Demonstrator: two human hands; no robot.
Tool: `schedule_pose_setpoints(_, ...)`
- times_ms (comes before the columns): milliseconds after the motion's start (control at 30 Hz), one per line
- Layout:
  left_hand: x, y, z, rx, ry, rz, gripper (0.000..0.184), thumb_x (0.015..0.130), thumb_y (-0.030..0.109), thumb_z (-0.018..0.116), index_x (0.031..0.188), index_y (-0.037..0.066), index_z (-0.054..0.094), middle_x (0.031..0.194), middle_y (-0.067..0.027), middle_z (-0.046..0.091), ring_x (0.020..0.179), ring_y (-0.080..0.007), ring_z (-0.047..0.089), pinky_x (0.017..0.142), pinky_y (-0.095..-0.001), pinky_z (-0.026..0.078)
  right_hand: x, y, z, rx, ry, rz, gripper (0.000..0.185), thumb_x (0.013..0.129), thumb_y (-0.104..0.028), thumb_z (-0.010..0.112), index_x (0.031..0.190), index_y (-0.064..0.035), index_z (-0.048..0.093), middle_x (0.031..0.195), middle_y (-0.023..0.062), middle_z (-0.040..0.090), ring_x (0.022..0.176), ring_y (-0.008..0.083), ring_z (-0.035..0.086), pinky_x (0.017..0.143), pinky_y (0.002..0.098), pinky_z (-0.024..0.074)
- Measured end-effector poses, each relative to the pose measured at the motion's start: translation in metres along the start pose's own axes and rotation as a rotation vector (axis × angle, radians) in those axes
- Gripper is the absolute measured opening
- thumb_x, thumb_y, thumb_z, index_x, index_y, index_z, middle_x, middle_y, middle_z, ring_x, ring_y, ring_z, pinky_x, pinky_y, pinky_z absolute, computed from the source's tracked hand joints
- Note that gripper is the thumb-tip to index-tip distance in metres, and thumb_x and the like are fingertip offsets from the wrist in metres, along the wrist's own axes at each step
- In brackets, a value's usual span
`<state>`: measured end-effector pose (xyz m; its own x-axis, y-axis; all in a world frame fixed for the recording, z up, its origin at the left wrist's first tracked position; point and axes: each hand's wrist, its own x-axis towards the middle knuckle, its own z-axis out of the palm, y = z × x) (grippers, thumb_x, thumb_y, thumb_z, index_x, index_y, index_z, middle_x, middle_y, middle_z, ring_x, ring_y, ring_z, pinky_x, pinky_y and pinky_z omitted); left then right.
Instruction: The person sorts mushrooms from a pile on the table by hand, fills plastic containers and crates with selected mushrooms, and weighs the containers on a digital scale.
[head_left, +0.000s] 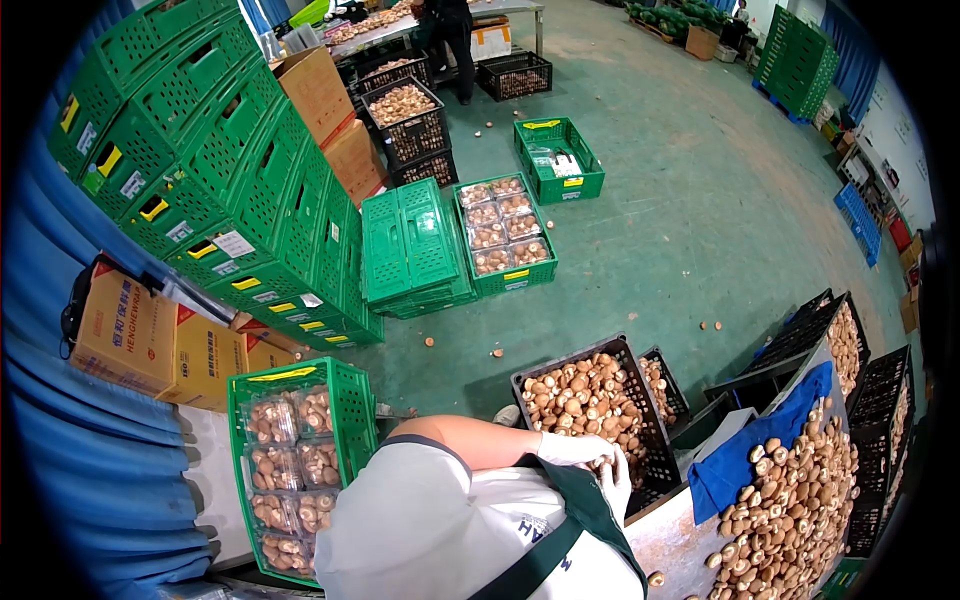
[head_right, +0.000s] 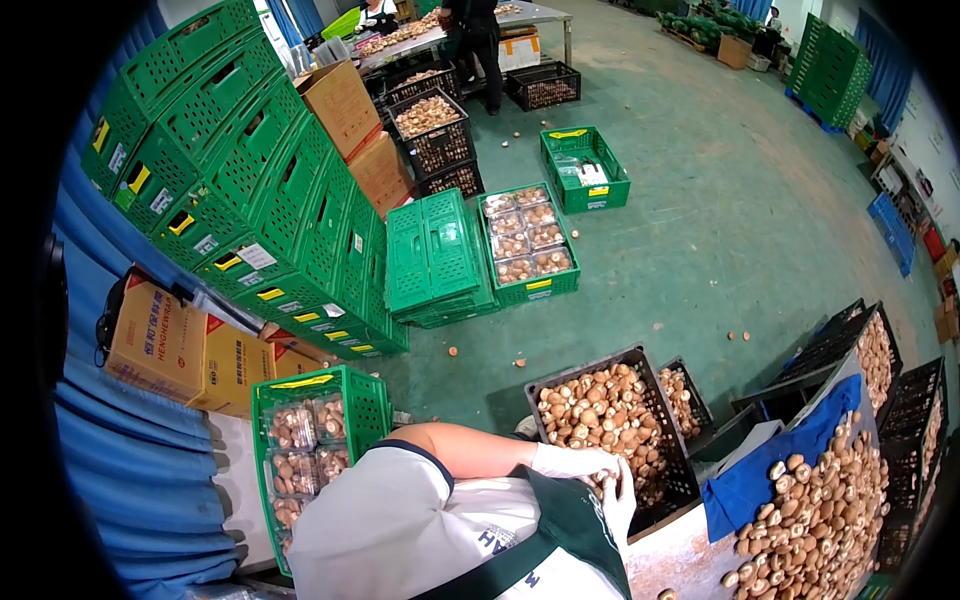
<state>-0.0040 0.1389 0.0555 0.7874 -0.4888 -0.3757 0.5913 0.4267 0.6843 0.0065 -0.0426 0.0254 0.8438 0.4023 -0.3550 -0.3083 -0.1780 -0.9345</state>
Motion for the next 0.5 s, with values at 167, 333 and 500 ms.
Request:
schedule_pose_setpoints(167,0.008,-0.013,-0.01,0.039,0.012,-0.001,0.024,0.095,0.027,0.048,0.105,0.009,0.06,0.09,-0.0008,0.058,0.083,-0.0114,0.056,0.07,-0.0254,0.048,0.001,0.009,-0.002,0.036,0.023,0.01,0.043,0.095,-0.005,0.054,0.138,-0.005,0.051,0.106,0.0112,0.064,0.093,0.0154,0.06,0.088,0.0277,0.0479)
schedule_pose_setpoints(333,0.008,-0.015,-0.016,0.061,-0.018,-0.06,0.027,0.095,0.032,0.048,0.109,0.01,0.056,0.105,-0.0011,0.055,0.099,-0.0121,0.053,0.085,-0.0299,0.046,-0.006,-0.017,0.005,-0.051,0.029,0.052,0.043,0.095,-0.008,0.055,0.138,-0.0048,0.051,0.114,0.014,0.064,0.101,0.0195,0.06,0.094,0.0303,0.0458)
schedule_pose_setpoints(500,0.012,-0.02,-0.016,0.031,0.008,-0.109,0.028,0.096,0.031,0.047,0.109,0.009,0.058,0.1,-0.0015,0.058,0.093,-0.0124,0.054,0.081,-0.0286,0.046,-0.004,0.001,-0.002,-0.149,0.006,-0.018,0.043,0.096,-0.007,0.054,0.138,-0.0045,0.05,0.126,0.0158,0.061,0.112,0.0221,0.058,0.098,0.0315,0.0441)
